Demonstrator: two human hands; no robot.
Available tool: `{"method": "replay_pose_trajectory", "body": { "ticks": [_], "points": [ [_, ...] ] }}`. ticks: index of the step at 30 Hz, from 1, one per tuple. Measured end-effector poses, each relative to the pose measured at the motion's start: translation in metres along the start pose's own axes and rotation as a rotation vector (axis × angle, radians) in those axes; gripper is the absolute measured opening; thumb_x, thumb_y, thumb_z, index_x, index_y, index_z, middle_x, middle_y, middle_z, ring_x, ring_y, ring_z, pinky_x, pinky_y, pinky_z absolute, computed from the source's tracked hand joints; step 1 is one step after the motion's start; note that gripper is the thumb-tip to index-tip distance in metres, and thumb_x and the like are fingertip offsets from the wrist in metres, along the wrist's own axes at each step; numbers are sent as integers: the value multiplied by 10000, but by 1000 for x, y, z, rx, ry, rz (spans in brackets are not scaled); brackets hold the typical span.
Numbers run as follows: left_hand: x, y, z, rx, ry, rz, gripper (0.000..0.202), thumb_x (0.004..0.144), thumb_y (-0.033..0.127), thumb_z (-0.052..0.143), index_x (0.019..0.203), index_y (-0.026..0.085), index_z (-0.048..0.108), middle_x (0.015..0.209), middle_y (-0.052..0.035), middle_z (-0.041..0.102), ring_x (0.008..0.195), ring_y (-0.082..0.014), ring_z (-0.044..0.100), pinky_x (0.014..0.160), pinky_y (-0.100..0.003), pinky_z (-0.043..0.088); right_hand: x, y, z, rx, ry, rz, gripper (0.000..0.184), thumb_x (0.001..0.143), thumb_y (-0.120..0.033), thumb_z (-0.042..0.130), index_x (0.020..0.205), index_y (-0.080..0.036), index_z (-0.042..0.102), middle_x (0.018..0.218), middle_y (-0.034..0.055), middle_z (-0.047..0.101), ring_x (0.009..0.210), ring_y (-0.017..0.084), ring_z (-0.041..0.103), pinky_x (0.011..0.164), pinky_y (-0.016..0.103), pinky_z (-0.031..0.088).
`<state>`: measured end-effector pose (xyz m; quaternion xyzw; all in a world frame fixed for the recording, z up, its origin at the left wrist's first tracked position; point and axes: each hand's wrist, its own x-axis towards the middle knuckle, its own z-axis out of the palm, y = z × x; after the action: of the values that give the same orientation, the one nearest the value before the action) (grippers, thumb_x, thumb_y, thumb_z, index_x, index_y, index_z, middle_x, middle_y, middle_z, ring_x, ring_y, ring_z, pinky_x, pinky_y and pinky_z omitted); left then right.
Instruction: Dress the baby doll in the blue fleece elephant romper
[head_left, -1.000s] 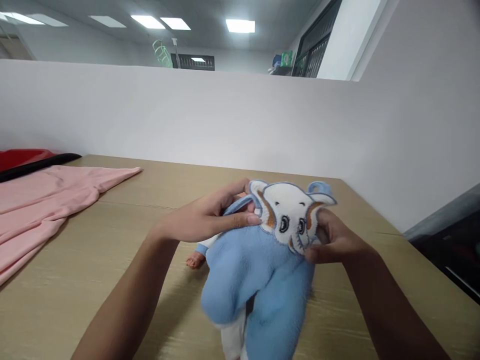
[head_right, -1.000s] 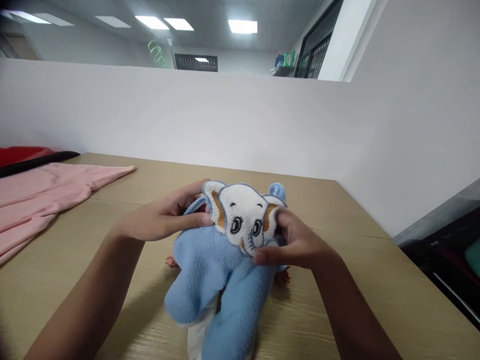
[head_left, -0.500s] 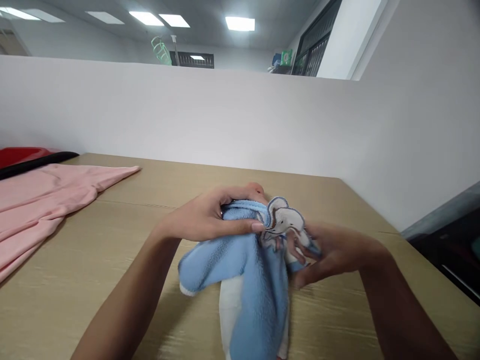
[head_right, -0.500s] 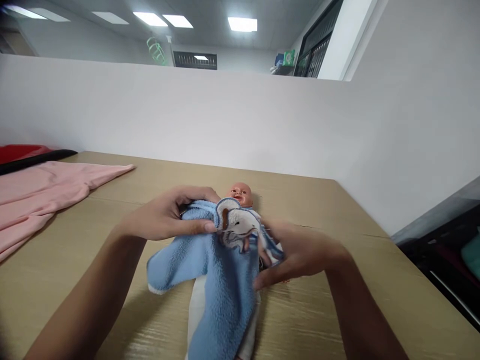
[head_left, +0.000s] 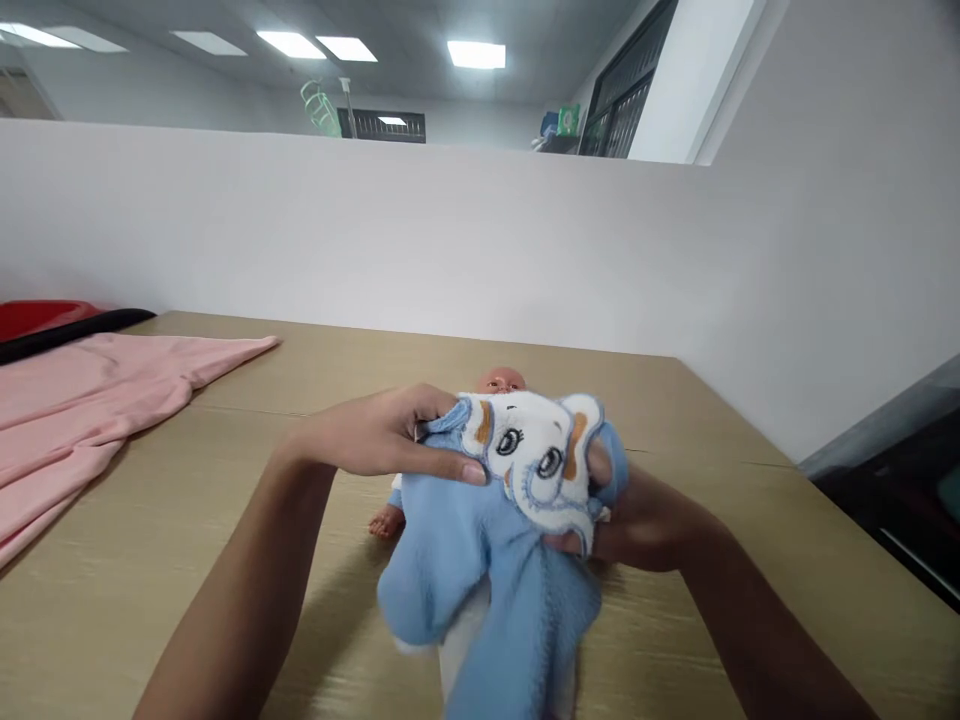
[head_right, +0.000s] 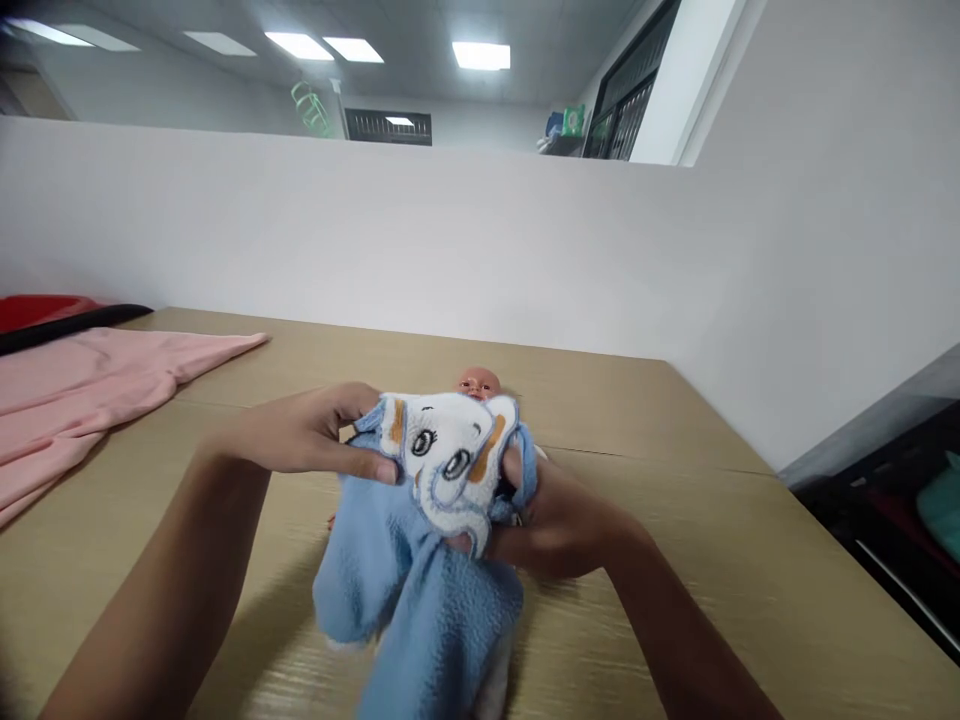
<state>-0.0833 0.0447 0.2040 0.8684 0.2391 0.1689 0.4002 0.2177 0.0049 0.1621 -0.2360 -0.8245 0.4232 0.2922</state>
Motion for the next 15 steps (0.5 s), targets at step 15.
{"method": "replay_pose_trajectory", "body": {
  "ticks": [15],
  "points": [
    [7,-8,6,-209,-90,0,382,844,481,875,817,164,664,703,21,570,626,-119,518,528,-210,406,4,17,10,-7,145,62,448,951,-469,772,1320,-217,748,1355,114,774,1354,324,677,1246,499,480]
  ]
}}
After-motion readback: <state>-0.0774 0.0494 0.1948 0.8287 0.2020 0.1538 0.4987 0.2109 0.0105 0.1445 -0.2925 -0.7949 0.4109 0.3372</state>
